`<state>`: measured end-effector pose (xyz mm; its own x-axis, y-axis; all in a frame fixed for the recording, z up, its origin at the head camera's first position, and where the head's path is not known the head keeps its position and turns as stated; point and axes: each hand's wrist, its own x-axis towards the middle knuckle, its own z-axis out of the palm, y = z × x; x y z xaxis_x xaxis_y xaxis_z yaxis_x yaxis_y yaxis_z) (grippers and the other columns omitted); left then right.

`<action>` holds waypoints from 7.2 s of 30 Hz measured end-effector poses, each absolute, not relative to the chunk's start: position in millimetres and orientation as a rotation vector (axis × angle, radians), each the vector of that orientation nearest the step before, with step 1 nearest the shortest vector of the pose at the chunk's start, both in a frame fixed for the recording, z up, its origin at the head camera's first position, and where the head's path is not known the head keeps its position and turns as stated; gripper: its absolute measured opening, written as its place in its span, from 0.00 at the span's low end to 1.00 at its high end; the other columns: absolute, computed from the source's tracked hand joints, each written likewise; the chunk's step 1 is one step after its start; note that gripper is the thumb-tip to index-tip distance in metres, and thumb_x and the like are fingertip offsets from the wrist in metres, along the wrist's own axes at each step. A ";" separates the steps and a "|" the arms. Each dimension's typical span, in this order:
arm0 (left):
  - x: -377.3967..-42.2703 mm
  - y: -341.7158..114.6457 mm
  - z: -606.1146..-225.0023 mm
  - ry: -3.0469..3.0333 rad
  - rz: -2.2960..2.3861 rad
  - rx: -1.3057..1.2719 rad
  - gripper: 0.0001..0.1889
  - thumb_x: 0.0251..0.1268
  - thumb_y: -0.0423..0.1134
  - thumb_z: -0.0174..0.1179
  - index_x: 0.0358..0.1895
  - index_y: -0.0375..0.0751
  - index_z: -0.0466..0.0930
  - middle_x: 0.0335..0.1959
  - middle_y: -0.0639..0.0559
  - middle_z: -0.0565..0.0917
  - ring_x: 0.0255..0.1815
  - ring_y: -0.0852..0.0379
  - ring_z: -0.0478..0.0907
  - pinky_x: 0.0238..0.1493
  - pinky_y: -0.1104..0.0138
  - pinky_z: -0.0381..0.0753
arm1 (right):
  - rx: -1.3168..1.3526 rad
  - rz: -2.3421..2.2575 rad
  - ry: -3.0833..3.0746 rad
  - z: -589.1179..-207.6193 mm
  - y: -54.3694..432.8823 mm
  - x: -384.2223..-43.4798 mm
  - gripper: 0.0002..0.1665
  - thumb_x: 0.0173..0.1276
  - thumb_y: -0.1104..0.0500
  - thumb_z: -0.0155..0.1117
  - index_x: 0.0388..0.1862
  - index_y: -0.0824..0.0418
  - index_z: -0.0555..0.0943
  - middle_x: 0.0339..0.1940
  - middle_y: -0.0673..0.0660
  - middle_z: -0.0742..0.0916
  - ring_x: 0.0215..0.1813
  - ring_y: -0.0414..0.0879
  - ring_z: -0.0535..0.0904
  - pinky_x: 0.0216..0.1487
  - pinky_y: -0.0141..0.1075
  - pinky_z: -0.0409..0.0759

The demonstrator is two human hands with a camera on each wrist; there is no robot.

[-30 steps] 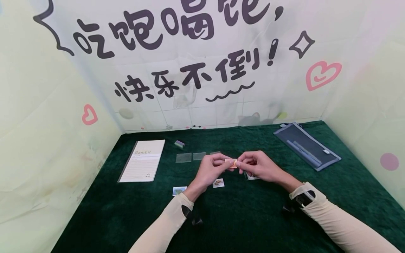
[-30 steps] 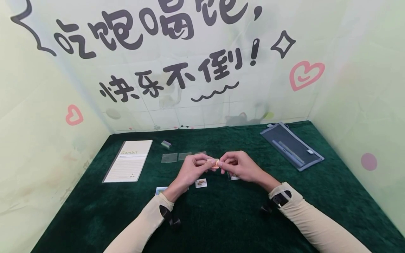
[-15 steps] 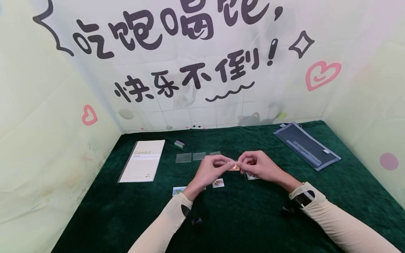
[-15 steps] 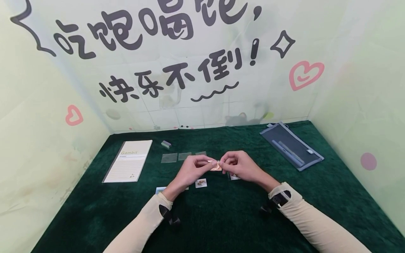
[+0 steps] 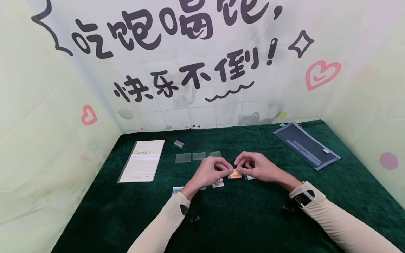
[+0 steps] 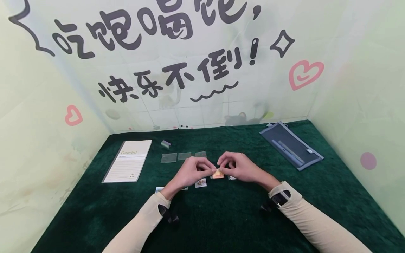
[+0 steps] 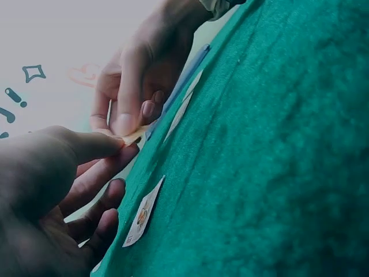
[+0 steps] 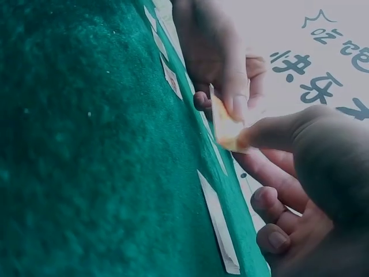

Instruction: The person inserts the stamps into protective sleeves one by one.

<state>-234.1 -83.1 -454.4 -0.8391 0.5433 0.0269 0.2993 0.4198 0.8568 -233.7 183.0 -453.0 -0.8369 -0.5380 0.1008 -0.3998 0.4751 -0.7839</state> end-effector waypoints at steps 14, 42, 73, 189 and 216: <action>-233.1 -81.3 -456.4 2.542 1.201 0.846 0.03 0.75 0.47 0.71 0.43 0.57 0.92 0.37 0.64 0.91 0.34 0.66 0.84 0.38 0.70 0.83 | -0.875 -1.147 2.567 -455.6 181.2 -233.3 0.04 0.77 0.52 0.73 0.48 0.44 0.88 0.37 0.42 0.92 0.31 0.40 0.76 0.35 0.34 0.77; -237.3 -89.1 -456.7 2.604 1.220 0.788 0.06 0.79 0.49 0.67 0.49 0.57 0.90 0.42 0.61 0.89 0.38 0.65 0.83 0.42 0.69 0.83 | -0.959 -1.056 2.642 -455.7 179.3 -229.4 0.09 0.79 0.50 0.71 0.55 0.46 0.89 0.50 0.46 0.88 0.43 0.41 0.78 0.46 0.35 0.78; -280.2 -100.0 -452.1 3.013 0.734 0.621 0.19 0.76 0.46 0.70 0.66 0.51 0.85 0.66 0.47 0.85 0.64 0.46 0.77 0.69 0.49 0.79 | -1.038 -0.988 2.575 -449.9 115.9 -220.5 0.08 0.74 0.50 0.74 0.48 0.38 0.86 0.46 0.40 0.85 0.47 0.41 0.78 0.51 0.39 0.78; -241.8 -121.9 -454.7 2.407 1.764 0.502 0.13 0.76 0.54 0.68 0.55 0.55 0.89 0.47 0.58 0.95 0.52 0.57 0.90 0.60 0.55 0.85 | -0.548 -1.695 2.444 -454.0 136.0 -239.6 0.17 0.78 0.44 0.71 0.57 0.51 0.85 0.43 0.54 0.93 0.47 0.55 0.90 0.54 0.45 0.85; -242.2 -121.0 -456.4 2.338 1.821 0.487 0.15 0.78 0.54 0.67 0.55 0.49 0.91 0.44 0.54 0.96 0.49 0.56 0.93 0.55 0.63 0.89 | -0.487 -1.769 2.495 -452.8 135.3 -238.8 0.17 0.77 0.41 0.71 0.54 0.50 0.87 0.44 0.57 0.94 0.33 0.52 0.85 0.37 0.39 0.84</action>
<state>-242.2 -121.0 -456.4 -0.9381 0.3347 0.0887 0.1679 0.2157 0.9619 -238.8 135.3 -452.8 -0.9495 -0.2788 0.1439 -0.2280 0.2984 -0.9268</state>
